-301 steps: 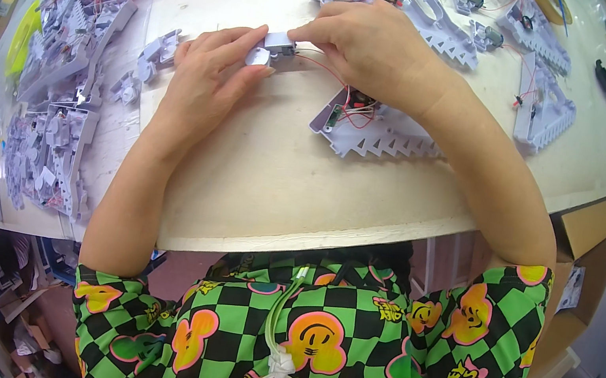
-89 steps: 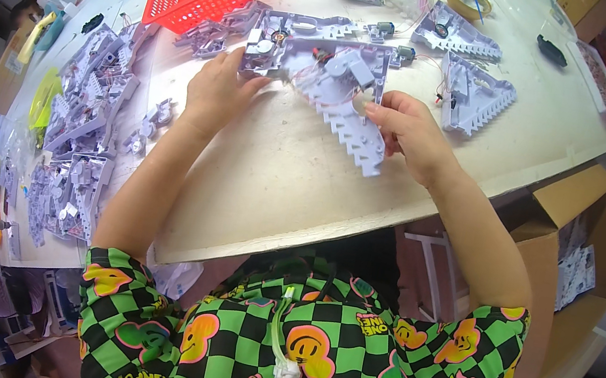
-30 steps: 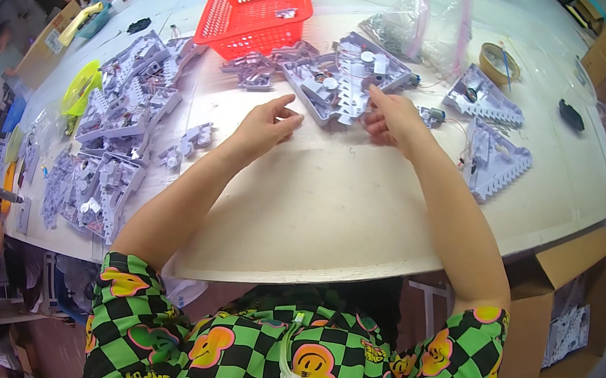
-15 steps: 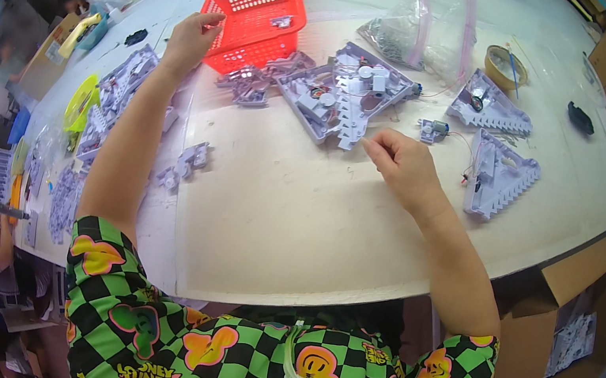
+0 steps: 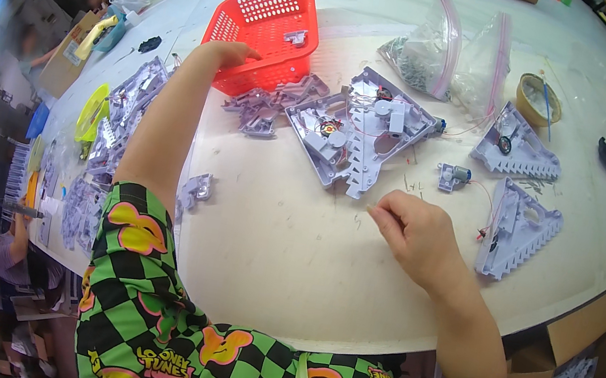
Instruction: The person assembles small electronic components by applying adhesive with a brush to plastic frames, then mounting small motors onto them.
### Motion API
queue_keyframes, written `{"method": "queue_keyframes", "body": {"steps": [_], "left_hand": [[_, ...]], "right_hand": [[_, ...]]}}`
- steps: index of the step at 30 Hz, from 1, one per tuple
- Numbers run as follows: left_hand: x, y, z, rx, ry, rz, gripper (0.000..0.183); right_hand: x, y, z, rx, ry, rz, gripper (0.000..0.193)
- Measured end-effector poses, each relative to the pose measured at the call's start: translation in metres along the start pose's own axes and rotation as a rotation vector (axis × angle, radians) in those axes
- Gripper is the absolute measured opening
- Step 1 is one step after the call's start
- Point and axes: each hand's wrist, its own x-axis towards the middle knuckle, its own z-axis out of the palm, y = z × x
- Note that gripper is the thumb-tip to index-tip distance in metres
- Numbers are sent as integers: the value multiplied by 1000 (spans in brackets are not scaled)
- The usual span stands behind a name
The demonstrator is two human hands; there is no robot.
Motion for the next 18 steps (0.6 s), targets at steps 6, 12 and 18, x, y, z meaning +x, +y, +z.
{"method": "queue_keyframes", "body": {"steps": [6, 12, 18], "left_hand": [[0, 21, 1, 3, 181, 85, 36], [1, 22, -8, -356, 293, 137, 36], [9, 24, -23, -543, 440, 256, 39]], "right_hand": [[-5, -2, 0, -27, -18, -57, 12], [-5, -1, 4, -28, -14, -67, 12], [-2, -6, 4, -76, -21, -97, 9]]}}
